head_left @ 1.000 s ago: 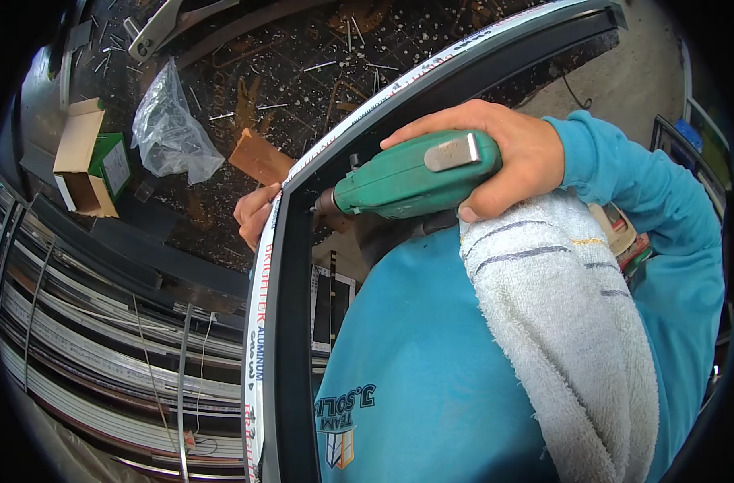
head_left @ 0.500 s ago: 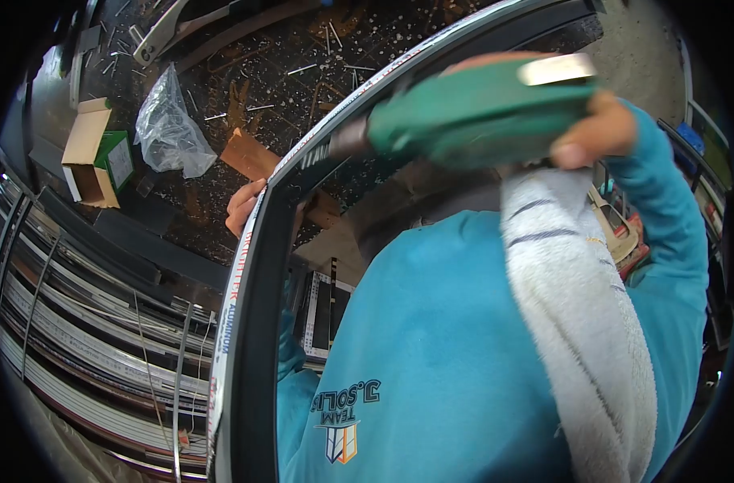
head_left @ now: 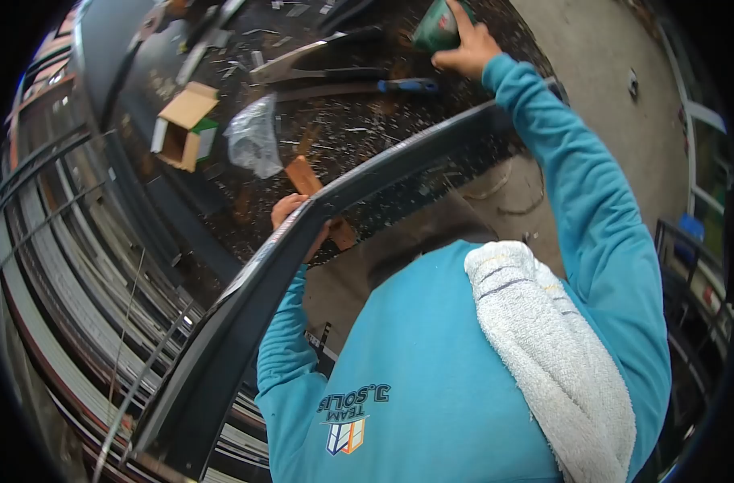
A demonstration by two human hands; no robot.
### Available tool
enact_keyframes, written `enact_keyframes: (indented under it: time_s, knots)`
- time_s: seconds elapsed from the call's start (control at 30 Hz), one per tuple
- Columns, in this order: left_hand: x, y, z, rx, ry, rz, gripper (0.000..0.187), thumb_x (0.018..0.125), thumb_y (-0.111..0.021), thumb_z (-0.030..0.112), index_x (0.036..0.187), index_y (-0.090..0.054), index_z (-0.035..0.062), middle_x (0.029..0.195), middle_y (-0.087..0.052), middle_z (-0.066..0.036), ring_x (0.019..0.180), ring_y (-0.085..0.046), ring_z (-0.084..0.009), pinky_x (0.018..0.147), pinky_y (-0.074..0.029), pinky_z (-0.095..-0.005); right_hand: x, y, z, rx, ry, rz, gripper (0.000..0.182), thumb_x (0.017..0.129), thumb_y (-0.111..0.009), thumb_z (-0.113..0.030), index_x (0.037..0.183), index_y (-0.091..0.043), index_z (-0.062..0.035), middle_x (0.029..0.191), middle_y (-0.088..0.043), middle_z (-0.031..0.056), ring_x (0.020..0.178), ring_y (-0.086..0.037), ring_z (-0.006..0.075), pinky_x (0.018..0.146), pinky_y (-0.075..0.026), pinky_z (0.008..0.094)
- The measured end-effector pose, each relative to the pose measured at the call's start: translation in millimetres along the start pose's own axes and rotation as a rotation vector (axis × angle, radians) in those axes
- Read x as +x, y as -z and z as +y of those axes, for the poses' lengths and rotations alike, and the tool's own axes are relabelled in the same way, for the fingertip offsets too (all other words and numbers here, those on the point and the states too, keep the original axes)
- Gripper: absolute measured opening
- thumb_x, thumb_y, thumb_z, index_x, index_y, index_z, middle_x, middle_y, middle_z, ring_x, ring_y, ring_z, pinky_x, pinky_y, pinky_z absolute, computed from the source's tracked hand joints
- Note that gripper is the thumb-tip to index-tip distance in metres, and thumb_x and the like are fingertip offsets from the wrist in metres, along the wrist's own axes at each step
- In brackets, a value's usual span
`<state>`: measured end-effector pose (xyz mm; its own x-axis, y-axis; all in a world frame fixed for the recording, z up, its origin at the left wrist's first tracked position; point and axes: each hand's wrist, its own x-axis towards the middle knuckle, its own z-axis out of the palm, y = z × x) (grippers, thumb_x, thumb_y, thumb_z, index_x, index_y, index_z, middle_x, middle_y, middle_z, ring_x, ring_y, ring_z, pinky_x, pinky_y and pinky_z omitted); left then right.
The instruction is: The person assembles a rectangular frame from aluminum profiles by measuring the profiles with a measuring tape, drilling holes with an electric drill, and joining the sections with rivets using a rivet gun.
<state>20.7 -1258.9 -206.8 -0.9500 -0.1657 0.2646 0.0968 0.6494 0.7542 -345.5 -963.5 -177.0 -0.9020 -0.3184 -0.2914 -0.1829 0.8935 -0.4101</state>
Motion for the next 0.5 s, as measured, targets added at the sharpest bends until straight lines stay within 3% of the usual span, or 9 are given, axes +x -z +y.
enact_keyframes:
  time_s: [0.1,0.17,0.2,0.23,0.27,0.33,0.37,0.43,0.5]
  knots:
    - [11,24,14,0.291,0.039,-0.141,0.053,0.063,-0.085,0.025,0.104,-0.057,0.0076,0.109,-0.057,-0.013,0.106,-0.056,-0.0309,0.092,-0.045,-0.042,2,-3,-12,-0.096,0.024,-0.175,0.107,0.067,-0.073,-0.042,0.153,-0.01,-0.0314,0.134,-0.037,0.0337,0.116,-0.049,0.0464,0.101,-0.042,0.0451]
    - [-8,38,-17,0.261,0.197,-0.134,0.048,0.068,-0.081,0.026,0.105,-0.058,0.0066,0.111,-0.058,-0.013,0.107,-0.057,-0.0268,0.093,-0.044,-0.0401,-6,9,-19,-0.517,0.309,0.11,0.099,0.067,-0.073,-0.039,0.151,-0.023,-0.0256,0.138,-0.035,0.0282,0.121,-0.045,0.0451,0.104,-0.038,0.0435]
    - [2,59,-25,0.067,0.446,-0.236,0.041,0.076,-0.073,0.02,0.111,-0.058,0.0047,0.112,-0.059,-0.013,0.108,-0.058,-0.0235,0.095,-0.043,-0.0368,-5,15,-29,-0.501,0.392,0.147,0.092,0.068,-0.073,-0.038,0.148,-0.03,-0.0228,0.135,-0.038,0.0256,0.121,-0.045,0.0437,0.103,-0.038,0.0441]
    - [1,72,-24,-0.124,0.465,-0.179,0.03,0.08,-0.068,0.014,0.106,-0.062,0.0034,0.104,-0.064,-0.014,0.101,-0.062,-0.0299,0.092,-0.047,-0.0368,-4,19,-43,-0.486,0.477,0.179,0.085,0.069,-0.072,-0.036,0.145,-0.037,-0.02,0.133,-0.041,0.0231,0.121,-0.045,0.0423,0.102,-0.039,0.0447]
    - [22,76,-18,-0.082,0.455,-0.139,0.029,0.08,-0.066,0.013,0.107,-0.063,0.003,0.103,-0.064,-0.015,0.099,-0.063,-0.0292,0.091,-0.048,-0.0367,-1,20,-64,-0.268,0.501,0.035,0.065,0.073,-0.07,-0.033,0.133,-0.05,-0.014,0.126,-0.047,0.0197,0.116,-0.049,0.0381,0.098,-0.041,0.0456]
    - [66,68,-17,0.014,0.486,-0.057,0.026,0.082,-0.062,0.01,0.106,-0.065,0.0022,0.101,-0.066,-0.016,0.096,-0.065,-0.0267,0.088,-0.05,-0.036,14,-22,-83,-0.033,0.683,0.018,0.047,0.081,-0.065,-0.027,0.124,-0.055,-0.0119,0.121,-0.051,0.0168,0.112,-0.051,0.0357,0.094,-0.044,0.046]
    - [90,58,-19,0.072,0.517,-0.002,0.025,0.083,-0.06,0.009,0.105,-0.066,0.0017,0.101,-0.067,-0.015,0.097,-0.066,-0.025,0.087,-0.051,-0.0354,15,-38,-99,-0.056,0.713,-0.003,0.047,0.081,-0.065,-0.026,0.125,-0.054,-0.0114,0.12,-0.052,0.0176,0.114,-0.051,0.0364,0.095,-0.044,0.0465]
    - [109,33,-60,0.392,0.347,-0.072,0.022,0.083,-0.055,0.01,0.101,-0.067,0.0044,0.102,-0.066,-0.02,0.098,-0.062,-0.0384,0.088,-0.051,-0.0421,22,-72,-121,-0.071,0.744,0.041,0.046,0.082,-0.063,-0.025,0.125,-0.052,-0.0118,0.123,-0.053,0.0184,0.117,-0.05,0.0369,0.096,-0.043,0.0468]
    - [127,12,-92,0.575,0.617,-0.153,0.027,0.082,-0.05,0.008,0.107,-0.059,0.006,0.11,-0.062,-0.021,0.101,-0.061,-0.0399,0.087,-0.05,-0.0474,35,-97,-134,-0.063,0.696,-0.041,0.046,0.078,-0.065,-0.025,0.121,-0.055,-0.0114,0.114,-0.057,0.0172,0.107,-0.057,0.0369,0.091,-0.047,0.0477]
